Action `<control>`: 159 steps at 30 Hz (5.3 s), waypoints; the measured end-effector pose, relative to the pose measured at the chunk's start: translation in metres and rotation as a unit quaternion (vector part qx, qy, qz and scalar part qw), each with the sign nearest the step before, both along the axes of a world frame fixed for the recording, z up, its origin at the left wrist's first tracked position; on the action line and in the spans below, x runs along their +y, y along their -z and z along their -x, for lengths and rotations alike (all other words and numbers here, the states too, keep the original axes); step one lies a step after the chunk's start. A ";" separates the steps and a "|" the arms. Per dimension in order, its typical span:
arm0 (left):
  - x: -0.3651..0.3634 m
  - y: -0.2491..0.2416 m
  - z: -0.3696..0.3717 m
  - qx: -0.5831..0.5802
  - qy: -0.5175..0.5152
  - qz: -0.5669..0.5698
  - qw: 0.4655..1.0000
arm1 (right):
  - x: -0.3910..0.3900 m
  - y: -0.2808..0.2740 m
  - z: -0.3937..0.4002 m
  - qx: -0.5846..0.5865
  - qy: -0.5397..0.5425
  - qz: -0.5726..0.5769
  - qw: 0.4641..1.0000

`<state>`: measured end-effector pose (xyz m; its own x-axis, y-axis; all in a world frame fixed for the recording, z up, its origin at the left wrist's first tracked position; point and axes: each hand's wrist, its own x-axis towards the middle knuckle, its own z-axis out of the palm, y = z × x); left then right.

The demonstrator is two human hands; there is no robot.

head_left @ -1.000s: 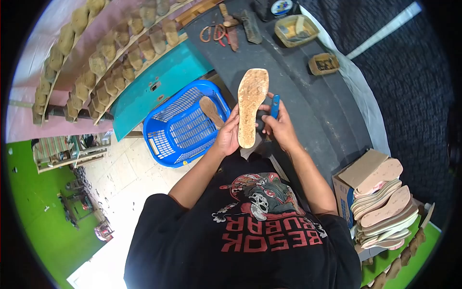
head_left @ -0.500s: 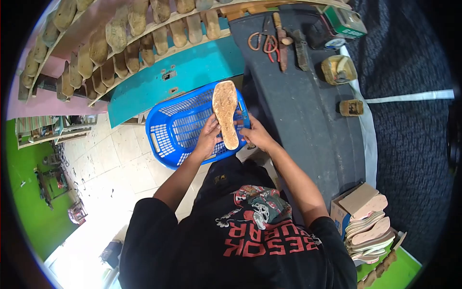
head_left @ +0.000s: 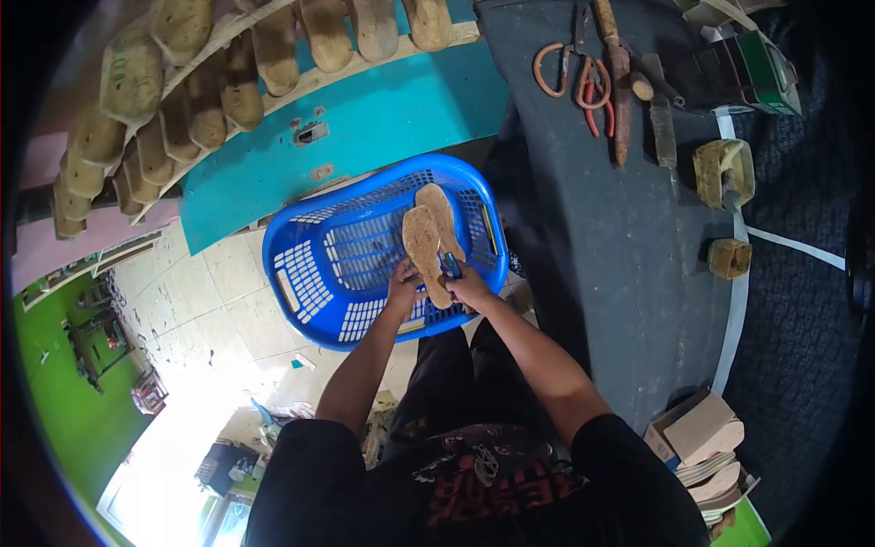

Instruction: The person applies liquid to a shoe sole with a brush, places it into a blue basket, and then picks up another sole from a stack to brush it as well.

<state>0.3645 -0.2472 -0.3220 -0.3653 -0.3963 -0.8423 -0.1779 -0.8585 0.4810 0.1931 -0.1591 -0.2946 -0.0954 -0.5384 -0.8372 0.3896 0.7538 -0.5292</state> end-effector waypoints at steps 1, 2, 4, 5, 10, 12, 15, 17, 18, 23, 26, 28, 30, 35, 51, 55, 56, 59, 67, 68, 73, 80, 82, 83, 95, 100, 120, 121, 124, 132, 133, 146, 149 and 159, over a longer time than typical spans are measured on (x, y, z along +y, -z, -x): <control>0.000 0.007 0.006 0.014 -0.021 -0.011 1.000 | -0.002 0.008 0.002 -0.002 0.006 0.000 1.000; -0.004 0.014 0.014 0.006 -0.027 -0.013 1.000 | -0.005 0.017 0.006 -0.003 0.026 0.008 1.000; -0.006 0.035 0.026 0.016 -0.025 -0.014 0.999 | -0.014 0.030 0.013 0.031 0.054 0.016 0.998; -0.009 0.045 0.032 0.021 -0.025 -0.011 0.999 | -0.020 0.036 0.017 0.049 0.068 0.024 0.996; -0.020 0.090 0.054 -0.013 -0.029 0.014 0.999 | -0.035 0.070 0.035 0.109 0.020 -0.015 0.994; -0.025 0.092 0.061 0.001 -0.030 0.011 0.999 | -0.036 0.074 0.039 0.118 0.016 -0.020 0.993; -0.025 0.093 0.067 -0.005 -0.026 0.001 1.000 | -0.036 0.072 0.040 0.128 0.036 -0.007 0.991; -0.024 0.097 0.069 -0.015 -0.030 0.015 0.999 | -0.033 0.079 0.037 0.157 0.044 -0.005 0.987; -0.022 0.099 0.071 -0.018 -0.038 0.031 0.999 | -0.031 0.085 0.036 0.183 0.041 -0.011 0.982; -0.024 0.111 0.068 0.000 0.033 -0.013 0.999 | -0.015 0.128 0.035 -0.026 0.141 -0.018 0.989; -0.019 0.103 0.080 -0.069 -0.040 0.005 0.997 | -0.020 0.130 0.038 -0.188 0.217 0.033 0.957; -0.019 0.107 0.081 -0.040 -0.032 -0.004 0.999 | -0.026 0.112 0.043 -0.185 0.212 0.001 0.960; -0.017 0.104 0.083 -0.052 -0.029 -0.003 0.998 | -0.027 0.103 0.045 -0.196 0.210 0.007 0.958; -0.012 0.124 0.078 -0.042 -0.027 -0.034 0.998 | -0.027 0.085 0.042 -0.220 0.232 0.024 0.947; 0.004 -0.012 0.042 -0.057 0.032 0.027 0.998 | 0.035 -0.047 0.045 0.125 0.110 0.145 0.975; 0.007 -0.069 0.055 0.003 0.131 0.033 0.991 | 0.060 -0.061 0.060 0.293 0.000 0.186 0.938; 0.003 -0.083 0.065 0.019 0.158 0.039 0.986 | 0.065 -0.071 0.066 0.255 -0.015 0.177 0.950; 0.004 -0.124 0.091 0.090 0.236 0.042 0.967 | 0.082 -0.174 0.084 0.266 -0.041 0.118 0.956; 0.057 -0.230 0.189 0.262 0.418 0.076 0.867 | 0.202 -0.254 0.048 0.346 0.075 0.131 0.926; 0.064 -0.243 0.201 0.294 0.442 0.059 0.846 | 0.218 -0.270 0.044 0.327 0.133 0.158 0.922; 0.119 -0.287 0.259 0.309 0.577 0.075 0.752 | 0.292 -0.302 0.040 0.374 0.454 0.203 0.783; 0.200 -0.299 0.302 0.227 0.607 0.084 0.757 | 0.348 -0.261 0.098 0.226 0.639 0.193 0.709; 0.217 -0.305 0.308 0.231 0.610 0.100 0.751 | 0.348 -0.269 0.119 0.185 0.651 0.230 0.699; 0.222 -0.306 0.308 0.231 0.599 0.105 0.759 | 0.348 -0.273 0.129 0.163 0.653 0.245 0.698; 0.218 -0.323 0.290 0.154 0.463 0.139 0.862 | 0.321 -0.277 0.205 0.240 0.574 0.288 0.729; 0.222 -0.344 0.331 0.191 0.450 0.111 0.865 | 0.301 -0.293 0.232 0.223 0.615 0.329 0.681; 0.171 -0.357 0.461 0.294 0.554 0.046 0.777 | 0.214 -0.284 0.321 0.391 0.645 0.212 0.621; 0.173 -0.356 0.462 0.294 0.560 0.041 0.774 | 0.215 -0.288 0.317 0.413 0.637 0.196 0.620; 0.186 -0.357 0.458 0.291 0.576 0.032 0.763 | 0.229 -0.301 0.303 0.381 0.653 0.212 0.620; 0.244 -0.363 0.441 0.339 0.629 0.024 0.699 | 0.279 -0.318 0.260 0.481 0.653 0.148 0.566; 0.253 -0.366 0.439 0.350 0.631 0.028 0.692 | 0.286 -0.326 0.252 0.495 0.652 0.151 0.554; 0.474 -0.425 0.380 0.423 0.726 0.070 0.537 | 0.496 -0.419 0.114 0.723 0.537 -0.168 0.400; 0.507 -0.421 0.370 0.439 0.723 0.145 0.513 | 0.520 -0.418 0.105 0.725 0.490 -0.225 0.428; 0.518 -0.411 0.361 0.455 0.686 0.245 0.511 | 0.531 -0.429 0.108 0.658 0.485 -0.254 0.517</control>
<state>0.0031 0.2711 0.0893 -0.7351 0.6780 0.0025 0.0389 0.0385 0.9985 0.0849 0.3721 0.1343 -0.7813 0.5545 0.2866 0.2698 0.7140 -0.6461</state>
